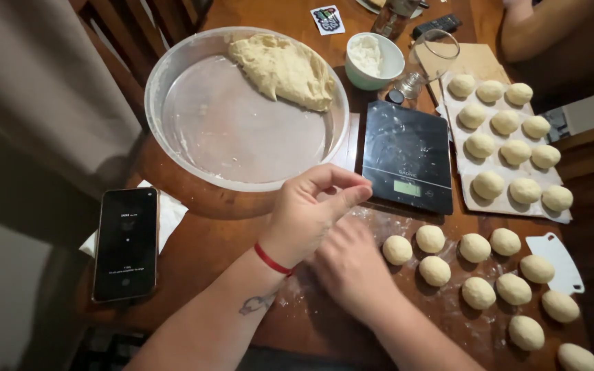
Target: Portioning and shaping bread dough into uniform balls using a digital scale for precision.
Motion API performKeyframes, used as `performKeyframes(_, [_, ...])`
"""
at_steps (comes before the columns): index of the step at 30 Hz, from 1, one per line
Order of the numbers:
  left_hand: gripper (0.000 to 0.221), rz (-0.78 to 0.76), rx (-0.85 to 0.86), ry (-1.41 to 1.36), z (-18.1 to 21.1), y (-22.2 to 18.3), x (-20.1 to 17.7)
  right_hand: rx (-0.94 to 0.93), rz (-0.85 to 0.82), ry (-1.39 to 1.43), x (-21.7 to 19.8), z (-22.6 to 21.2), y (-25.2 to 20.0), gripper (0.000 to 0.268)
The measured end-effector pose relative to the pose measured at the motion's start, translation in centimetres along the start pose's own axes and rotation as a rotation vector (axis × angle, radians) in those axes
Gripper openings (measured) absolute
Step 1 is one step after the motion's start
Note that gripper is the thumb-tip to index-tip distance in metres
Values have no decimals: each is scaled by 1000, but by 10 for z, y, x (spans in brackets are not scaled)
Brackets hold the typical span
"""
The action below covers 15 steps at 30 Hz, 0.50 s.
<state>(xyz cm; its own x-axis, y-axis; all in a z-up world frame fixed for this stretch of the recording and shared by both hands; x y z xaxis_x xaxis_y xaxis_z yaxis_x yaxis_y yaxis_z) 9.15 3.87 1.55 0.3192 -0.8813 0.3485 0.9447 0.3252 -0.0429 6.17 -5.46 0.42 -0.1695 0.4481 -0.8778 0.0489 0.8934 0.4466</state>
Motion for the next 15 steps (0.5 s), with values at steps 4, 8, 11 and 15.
performKeyframes(4, [12,139,-7,73,16,-12,0,113,11,-409,-11,35,-31,30])
performKeyframes(8, [16,-124,54,-32,20,-11,7,165,-81,-9,-12,12,-47,46])
performKeyframes(11, [12,-81,55,8,16,-12,5,62,-77,301,0,-29,-20,36])
performKeyframes(15, [14,-51,10,15,6,-5,3,-3,-67,257,27,-22,11,32])
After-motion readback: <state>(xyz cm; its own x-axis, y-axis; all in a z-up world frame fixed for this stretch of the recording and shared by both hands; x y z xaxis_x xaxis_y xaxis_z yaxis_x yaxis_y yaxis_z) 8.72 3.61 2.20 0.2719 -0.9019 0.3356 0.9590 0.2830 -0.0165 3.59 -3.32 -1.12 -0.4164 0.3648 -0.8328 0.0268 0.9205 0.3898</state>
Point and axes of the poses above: each hand's wrist, its own y-axis towards the middle knuckle, its own x-axis out of the palm, z = x × y, the point moved 10 cm from there along y, towards the middle knuckle, and after that the axes turned 11 degrees about -x, right-handed, at the moved point
